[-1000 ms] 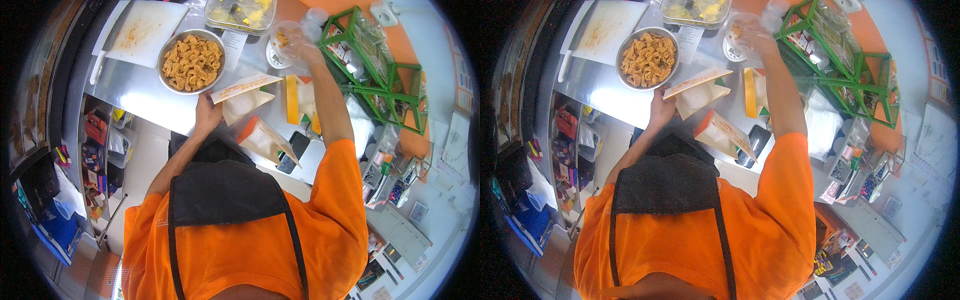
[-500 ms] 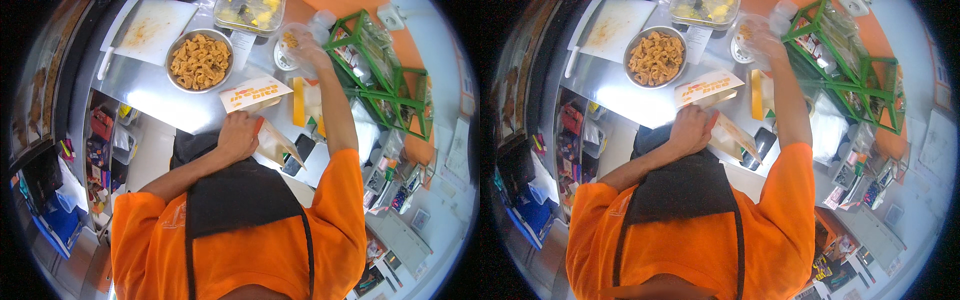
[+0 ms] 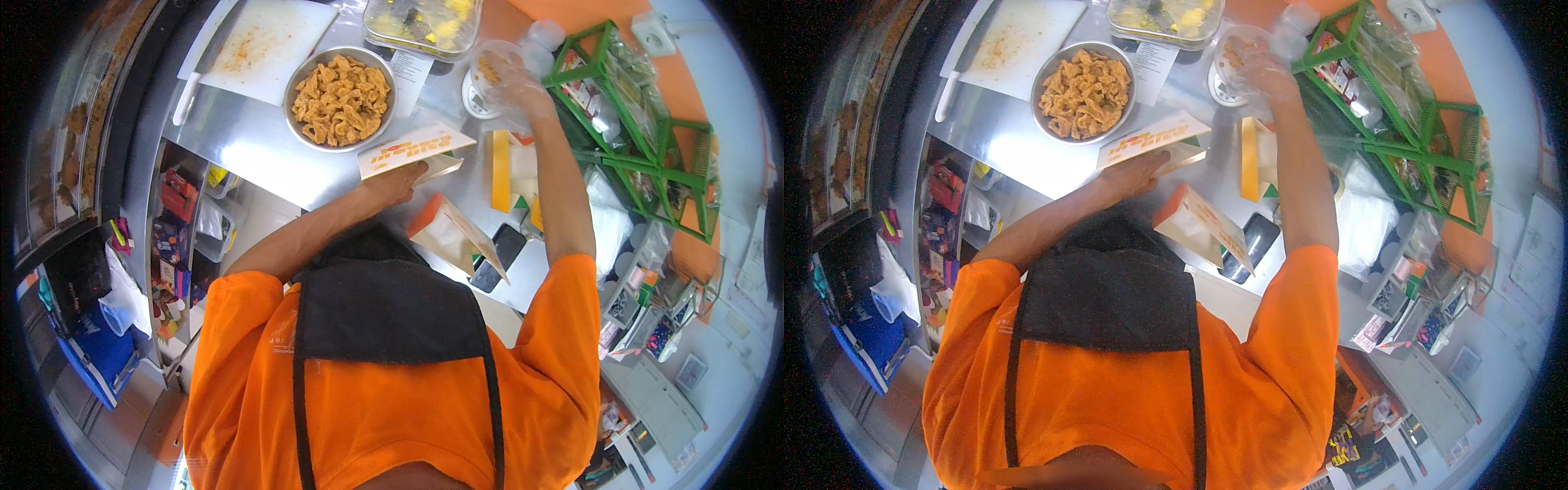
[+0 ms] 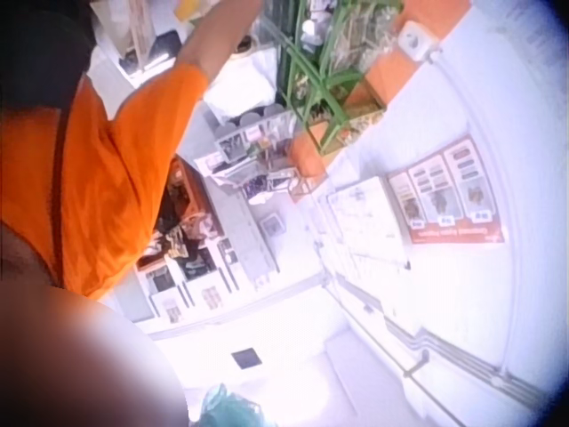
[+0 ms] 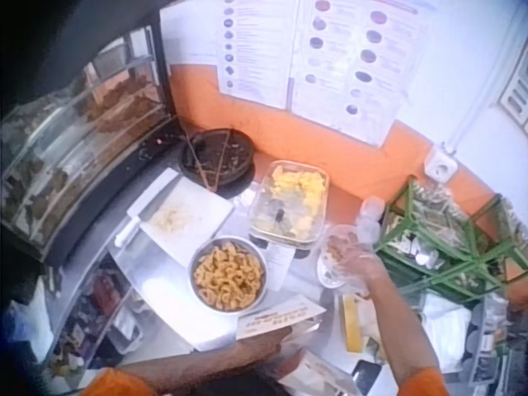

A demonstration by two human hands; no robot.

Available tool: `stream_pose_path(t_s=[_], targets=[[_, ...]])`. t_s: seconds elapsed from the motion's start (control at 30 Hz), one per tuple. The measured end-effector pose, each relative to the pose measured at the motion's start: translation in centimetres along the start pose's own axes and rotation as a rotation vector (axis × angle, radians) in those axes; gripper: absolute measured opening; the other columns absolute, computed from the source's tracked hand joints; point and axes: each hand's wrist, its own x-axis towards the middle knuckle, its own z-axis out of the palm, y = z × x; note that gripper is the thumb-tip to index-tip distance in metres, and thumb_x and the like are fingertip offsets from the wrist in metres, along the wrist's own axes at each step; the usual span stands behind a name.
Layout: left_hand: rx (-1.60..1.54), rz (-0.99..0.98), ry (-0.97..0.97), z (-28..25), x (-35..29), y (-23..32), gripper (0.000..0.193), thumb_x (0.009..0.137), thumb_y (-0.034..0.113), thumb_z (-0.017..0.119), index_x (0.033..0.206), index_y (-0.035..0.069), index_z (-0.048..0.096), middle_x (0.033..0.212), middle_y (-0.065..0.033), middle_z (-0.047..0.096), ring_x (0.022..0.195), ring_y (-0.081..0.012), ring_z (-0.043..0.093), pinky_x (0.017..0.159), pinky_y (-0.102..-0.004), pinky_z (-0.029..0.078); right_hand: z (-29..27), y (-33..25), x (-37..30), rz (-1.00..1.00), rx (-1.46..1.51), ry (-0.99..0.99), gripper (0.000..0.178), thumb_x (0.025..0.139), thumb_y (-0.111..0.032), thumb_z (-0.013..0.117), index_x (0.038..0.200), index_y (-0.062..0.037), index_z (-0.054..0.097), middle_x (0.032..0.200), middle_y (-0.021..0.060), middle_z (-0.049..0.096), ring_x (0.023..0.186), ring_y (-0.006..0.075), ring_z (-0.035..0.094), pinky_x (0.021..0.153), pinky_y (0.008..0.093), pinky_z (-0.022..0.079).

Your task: The person assembles food boxes by placing white cylindrical items and fried pieces into open cardboard containers, then adds scrambled eggs with a spoon. The person closes the boxes and places them into a plastic bag.

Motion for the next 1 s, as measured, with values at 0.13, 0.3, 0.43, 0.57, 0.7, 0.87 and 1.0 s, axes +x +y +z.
stream_pose_path(t_s=[0.13,0.3,0.43,0.57,0.7,0.87,1.0], targets=[[-0.091,0.034,0.038,-0.8,-0.4,-0.3,0.026,0.080,0.031,0.064,0.095,0.011,0.060,0.105,-0.0106,0.058,0.100,-0.0293,0.061,0.084,-0.0471,0.049,0.2,0.0,-0.1,-0.073,-0.044,0.090,0.075,0.077,-0.024,0.064,0.146,-0.0301,0.036,0.141,0.0278,0.038,0.113,0.0422,0.059,0.096,0.0473,0.048],[-0.124,0.087,0.020,-1.7,-0.4,-0.4,0.030,0.085,0.034,0.060,0.102,0.009,0.061,0.105,-0.0128,0.058,0.102,-0.0309,0.060,0.087,-0.0480,0.048,-0.1,-0.8,-0.3,-0.031,-0.128,0.059,0.073,0.076,-0.024,0.067,0.144,-0.0320,0.040,0.139,0.0238,0.040,0.113,0.0408,0.059,0.097,0.0464,0.048],[-0.176,0.094,0.254,-2.4,-2.5,-0.3,0.041,0.087,0.031,0.058,0.119,0.006,0.058,0.114,-0.0190,0.059,0.114,-0.0352,0.055,0.097,-0.0497,0.043,-0.7,-1.0,-0.5,-0.033,-0.135,0.051,0.066,0.078,-0.031,0.067,0.140,-0.0327,0.044,0.137,0.0211,0.043,0.115,0.0407,0.057,0.098,0.0467,0.048],[-0.395,-0.061,0.188,-3.0,-5.1,-0.6,0.046,0.087,0.022,0.058,0.129,0.004,0.053,0.129,-0.0223,0.053,0.123,-0.0397,0.049,0.102,-0.0509,0.039,-0.9,-0.7,-0.4,-0.022,-0.110,0.017,0.062,0.080,-0.038,0.064,0.139,-0.0317,0.045,0.135,0.0203,0.045,0.118,0.0422,0.055,0.099,0.0485,0.046],[-0.503,-0.230,0.195,-3.4,-5.5,-0.9,0.049,0.086,0.016,0.059,0.132,0.003,0.051,0.135,-0.0228,0.049,0.125,-0.0421,0.046,0.103,-0.0501,0.039,-0.6,-0.1,0.3,0.023,-0.088,-0.021,0.061,0.081,-0.037,0.063,0.139,-0.0310,0.046,0.134,0.0207,0.046,0.119,0.0424,0.053,0.102,0.0480,0.044],[-0.379,-0.249,0.304,-3.3,-5.1,0.1,0.050,0.085,0.018,0.061,0.133,0.008,0.052,0.133,-0.0232,0.050,0.122,-0.0402,0.048,0.104,-0.0514,0.036,-0.2,1.0,1.3,-0.018,0.018,0.025,0.061,0.077,-0.023,0.067,0.136,-0.0272,0.052,0.134,0.0218,0.047,0.122,0.0387,0.052,0.104,0.0427,0.044],[-0.319,-0.255,0.335,-3.0,-5.5,0.4,0.053,0.085,0.017,0.059,0.136,0.012,0.049,0.121,-0.0237,0.058,0.119,-0.0375,0.051,0.104,-0.0538,0.032,0.0,1.9,1.7,-0.002,0.134,0.051,0.061,0.074,-0.016,0.070,0.133,-0.0234,0.056,0.132,0.0212,0.052,0.122,0.0359,0.053,0.104,0.0404,0.044]])
